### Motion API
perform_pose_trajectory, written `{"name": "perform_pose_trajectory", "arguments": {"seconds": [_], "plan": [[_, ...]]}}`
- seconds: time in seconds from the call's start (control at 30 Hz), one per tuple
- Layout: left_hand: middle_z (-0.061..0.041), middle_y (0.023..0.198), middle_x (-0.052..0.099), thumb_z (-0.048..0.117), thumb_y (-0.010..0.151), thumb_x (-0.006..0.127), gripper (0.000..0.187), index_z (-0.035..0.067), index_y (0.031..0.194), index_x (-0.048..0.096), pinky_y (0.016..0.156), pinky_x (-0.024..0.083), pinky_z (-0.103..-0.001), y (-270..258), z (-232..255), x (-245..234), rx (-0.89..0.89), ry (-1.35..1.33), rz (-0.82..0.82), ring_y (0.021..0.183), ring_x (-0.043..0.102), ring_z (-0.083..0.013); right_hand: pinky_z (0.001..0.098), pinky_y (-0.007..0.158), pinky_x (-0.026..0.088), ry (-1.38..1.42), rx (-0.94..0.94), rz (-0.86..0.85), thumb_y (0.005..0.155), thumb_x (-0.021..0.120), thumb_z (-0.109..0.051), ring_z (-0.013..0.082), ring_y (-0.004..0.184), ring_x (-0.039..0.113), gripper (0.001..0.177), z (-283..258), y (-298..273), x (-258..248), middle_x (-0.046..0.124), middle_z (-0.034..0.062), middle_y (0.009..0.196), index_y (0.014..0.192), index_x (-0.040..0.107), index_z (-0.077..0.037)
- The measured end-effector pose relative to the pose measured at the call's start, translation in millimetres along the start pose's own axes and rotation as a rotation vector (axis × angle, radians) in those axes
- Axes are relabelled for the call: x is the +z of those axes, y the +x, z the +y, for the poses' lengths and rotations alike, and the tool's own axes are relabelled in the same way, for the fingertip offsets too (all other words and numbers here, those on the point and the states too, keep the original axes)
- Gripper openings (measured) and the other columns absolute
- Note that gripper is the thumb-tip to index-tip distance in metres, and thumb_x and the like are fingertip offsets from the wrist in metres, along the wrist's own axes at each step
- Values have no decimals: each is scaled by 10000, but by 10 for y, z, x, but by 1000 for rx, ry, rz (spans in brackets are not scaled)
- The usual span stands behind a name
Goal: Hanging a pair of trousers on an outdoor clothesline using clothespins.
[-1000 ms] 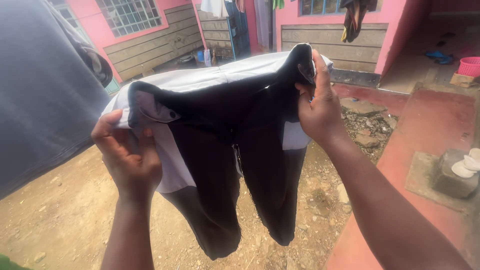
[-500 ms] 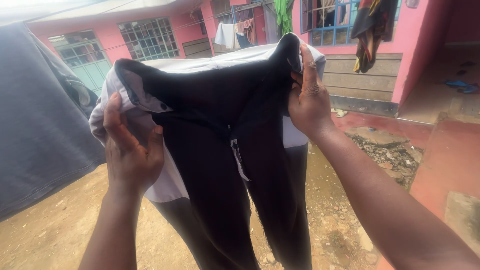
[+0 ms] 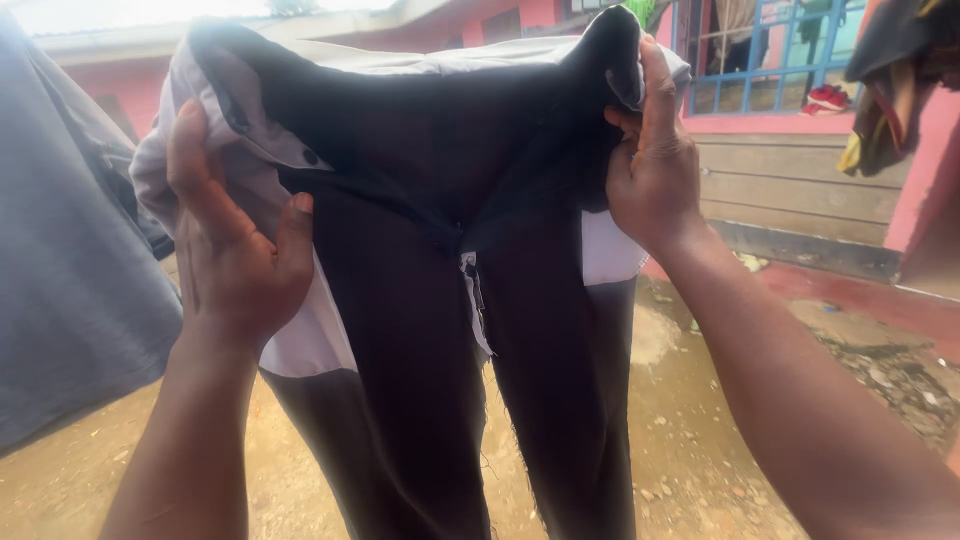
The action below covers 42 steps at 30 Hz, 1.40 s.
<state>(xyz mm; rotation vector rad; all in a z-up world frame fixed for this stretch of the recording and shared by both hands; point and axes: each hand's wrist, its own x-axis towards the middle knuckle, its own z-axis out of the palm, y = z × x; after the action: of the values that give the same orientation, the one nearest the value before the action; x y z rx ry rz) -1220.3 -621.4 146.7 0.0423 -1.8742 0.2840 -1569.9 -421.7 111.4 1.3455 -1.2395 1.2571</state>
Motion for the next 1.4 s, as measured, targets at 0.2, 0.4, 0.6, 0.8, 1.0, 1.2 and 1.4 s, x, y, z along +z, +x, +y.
{"name": "perform_pose_trajectory", "arguments": {"seconds": [0.2,0.4,0.6,0.8,1.0,1.2,1.4], "plan": [[-332,1576,409,37,1115,699,881,77,1604,-33,1305,328,-438,341,-382,124,104,151,71,1536,417,-428,368,1123,542,67,-120,40,950,435,216,324,1446,589,891,336,415,423,404,163,1657,1654,85,-204],[-309,1655,322,18,1128,696,901,84,1636,-45,1372,305,-424,602,-689,270,159,172,73,1552,348,-407,379,1141,552,51,-142,77,964,433,216,319,1453,575,875,682,721,733,376,170,1675,1652,95,-207],[-326,1639,303,26,1078,725,899,20,1594,-11,1318,308,-449,989,-691,303,186,256,76,1560,356,-442,397,1148,595,116,-179,86,938,429,218,361,1464,592,893,848,1082,876,440,186,1606,1648,99,-211],[-308,1687,292,108,1126,740,925,-8,1638,-22,1347,296,-458,1230,-1048,517,120,305,59,1606,331,-435,414,1139,550,135,-98,56,848,409,218,361,1411,556,959,1025,1404,1067,359,228,1650,1667,141,-201],[-279,1654,310,122,1109,766,933,29,1646,9,1319,314,-478,1476,-1144,704,180,436,111,1568,360,-426,505,1232,365,77,-133,92,817,453,187,477,1504,359,959,1230,1599,1195,349,285,1614,1672,152,-125],[-255,1672,311,101,1091,718,913,18,1657,6,1324,346,-456,1712,-1429,858,169,387,96,1575,388,-386,511,1202,418,197,-144,69,853,434,175,447,1466,469,917,1573,1845,1330,482,283,1563,1679,174,-127],[-272,1677,262,146,1157,781,916,-3,1656,27,1372,287,-511,1995,-1503,915,108,455,74,1580,312,-413,534,1088,463,183,-95,50,924,496,96,475,1313,565,697,1776,2107,1454,611,276,1359,1570,305,-84]]}}
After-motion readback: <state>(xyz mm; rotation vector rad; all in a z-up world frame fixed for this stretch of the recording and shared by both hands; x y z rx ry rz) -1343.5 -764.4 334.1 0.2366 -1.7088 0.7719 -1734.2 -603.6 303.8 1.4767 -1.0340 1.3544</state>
